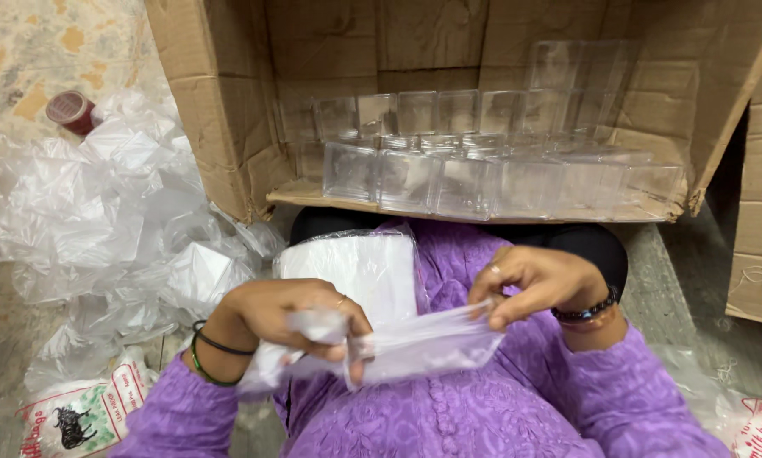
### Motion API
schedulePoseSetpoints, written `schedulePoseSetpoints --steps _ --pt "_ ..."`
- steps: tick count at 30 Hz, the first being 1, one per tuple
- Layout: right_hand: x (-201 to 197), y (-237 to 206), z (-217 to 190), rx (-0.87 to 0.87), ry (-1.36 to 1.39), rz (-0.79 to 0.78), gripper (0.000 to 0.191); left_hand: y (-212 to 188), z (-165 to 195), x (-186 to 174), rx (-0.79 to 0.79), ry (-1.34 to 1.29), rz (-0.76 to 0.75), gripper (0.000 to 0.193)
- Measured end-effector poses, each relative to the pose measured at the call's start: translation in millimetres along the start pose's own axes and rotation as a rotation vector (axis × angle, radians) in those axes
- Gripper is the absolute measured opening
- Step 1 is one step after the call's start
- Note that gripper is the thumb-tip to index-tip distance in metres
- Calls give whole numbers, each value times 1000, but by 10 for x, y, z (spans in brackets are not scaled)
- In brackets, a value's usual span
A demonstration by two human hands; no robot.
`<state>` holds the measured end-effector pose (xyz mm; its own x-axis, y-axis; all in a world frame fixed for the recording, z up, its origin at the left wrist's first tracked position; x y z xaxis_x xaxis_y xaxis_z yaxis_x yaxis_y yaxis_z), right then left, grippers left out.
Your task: The person sits on the floor in front of an open cardboard box, wraps clear plastic containers in plastic bags and foam sheets, and places the wrapped containers into the box, arranging them in rows.
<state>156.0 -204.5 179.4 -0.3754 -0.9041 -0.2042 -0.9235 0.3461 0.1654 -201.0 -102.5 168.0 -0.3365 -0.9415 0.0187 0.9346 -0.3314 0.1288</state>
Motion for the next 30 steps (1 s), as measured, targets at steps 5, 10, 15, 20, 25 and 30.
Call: schedulePoseSetpoints --steps 5,10,15,20,25,30 --pt "-572 361 800 397 -243 1069 17 -64 -916 -909 467 -362 536 33" --pt "-739 576 1616 818 -1139 1207 23 457 -1963 -1827 355 -239 1084 37" --pt "-730 495 1689 549 -860 1381 13 661 -1899 -1728 400 -541 1169 34" --pt "-255 805 2026 3 345 1447 7 91 -1771 -986 301 -533 1214 32" --pt "266 1381 2494 205 507 1162 12 -579 -2249 -378 53 -515 1604 26" --pt "313 1379 2425 289 -175 1017 18 -800 -2411 -66 163 -480 1627 26"
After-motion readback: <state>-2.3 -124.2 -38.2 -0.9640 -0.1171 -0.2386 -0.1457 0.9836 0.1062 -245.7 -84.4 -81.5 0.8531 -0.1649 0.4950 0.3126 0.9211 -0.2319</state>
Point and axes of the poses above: each hand's wrist, its own y-axis towards the middle knuckle, its own x-axis out of the palm, z = x × y, the point moved 1 cm from there along y, towards the middle knuckle, and after that the axes turned 10 degrees about -z, right-handed, at the moved point
